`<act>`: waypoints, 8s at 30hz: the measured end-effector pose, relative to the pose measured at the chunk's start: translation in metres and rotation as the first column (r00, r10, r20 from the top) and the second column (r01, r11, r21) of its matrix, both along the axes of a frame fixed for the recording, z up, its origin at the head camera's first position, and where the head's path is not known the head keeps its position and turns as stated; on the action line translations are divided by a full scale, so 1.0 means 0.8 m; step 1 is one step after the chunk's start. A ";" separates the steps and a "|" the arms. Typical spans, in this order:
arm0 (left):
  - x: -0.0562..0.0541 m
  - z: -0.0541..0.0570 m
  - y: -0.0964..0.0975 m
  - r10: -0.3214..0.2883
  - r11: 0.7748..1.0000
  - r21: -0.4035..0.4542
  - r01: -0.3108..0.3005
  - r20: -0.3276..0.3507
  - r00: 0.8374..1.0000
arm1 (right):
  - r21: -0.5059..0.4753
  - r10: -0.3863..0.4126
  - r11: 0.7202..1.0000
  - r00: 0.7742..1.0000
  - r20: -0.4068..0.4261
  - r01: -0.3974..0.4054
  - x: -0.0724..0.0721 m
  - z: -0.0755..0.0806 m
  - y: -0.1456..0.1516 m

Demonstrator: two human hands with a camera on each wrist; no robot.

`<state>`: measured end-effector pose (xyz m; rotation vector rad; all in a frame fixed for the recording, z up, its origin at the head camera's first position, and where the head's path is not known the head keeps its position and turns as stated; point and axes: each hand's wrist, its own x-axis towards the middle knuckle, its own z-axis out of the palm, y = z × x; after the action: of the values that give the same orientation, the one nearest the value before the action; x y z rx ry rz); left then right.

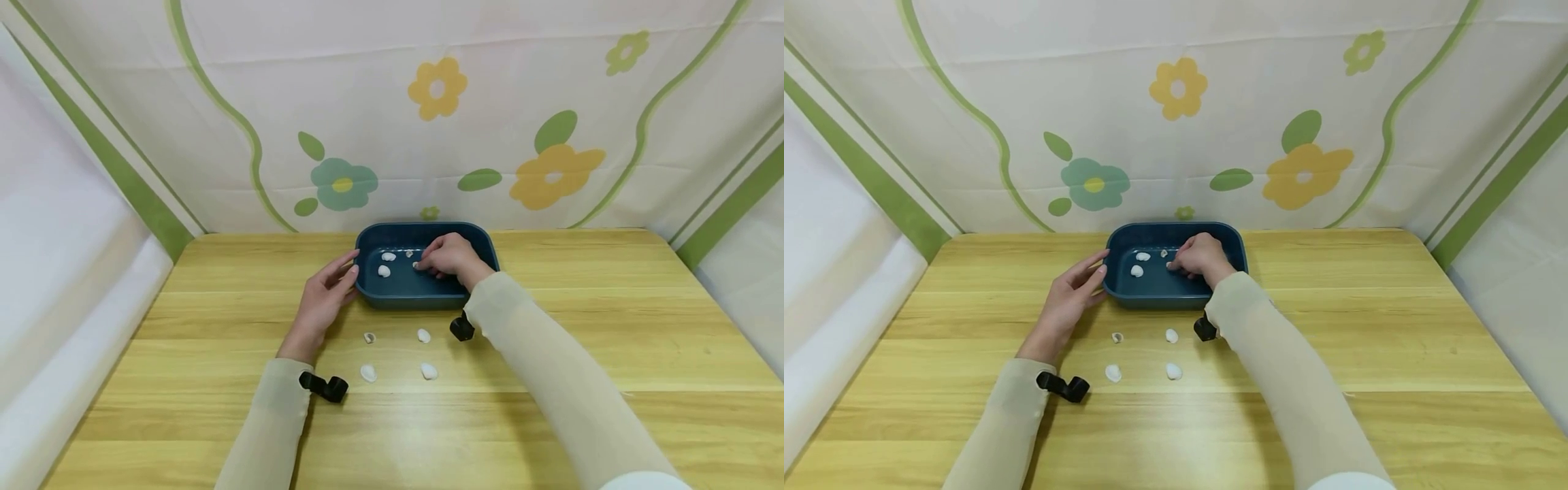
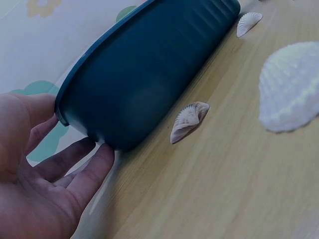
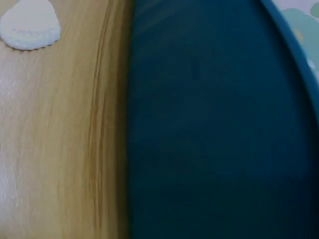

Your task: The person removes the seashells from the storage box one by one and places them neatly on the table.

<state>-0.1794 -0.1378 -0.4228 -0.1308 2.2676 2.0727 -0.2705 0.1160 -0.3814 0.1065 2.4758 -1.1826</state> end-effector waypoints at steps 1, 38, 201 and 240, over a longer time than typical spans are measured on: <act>0.000 0.000 0.000 -0.001 1.000 -0.001 0.001 0.001 1.000 | 0.009 -0.002 1.000 1.000 -0.005 0.002 0.000 -0.001 -0.001; -0.001 0.003 0.001 -0.007 1.000 0.002 0.007 0.015 1.000 | 0.062 -0.003 0.998 0.999 -0.049 0.006 0.001 -0.002 -0.004; 0.000 0.000 0.004 0.013 1.000 0.005 -0.013 0.015 1.000 | -0.169 0.313 0.935 0.950 -0.023 -0.312 0.190 -0.016 0.131; -0.001 0.000 0.004 0.014 1.000 0.005 -0.014 0.010 1.000 | -0.148 0.267 0.952 0.964 -0.018 -0.267 0.183 -0.031 0.140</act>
<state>-0.1798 -0.1344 -0.4226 -0.1564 2.2616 2.0800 -0.1241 0.2277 -0.4063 -0.2605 2.2994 -1.2403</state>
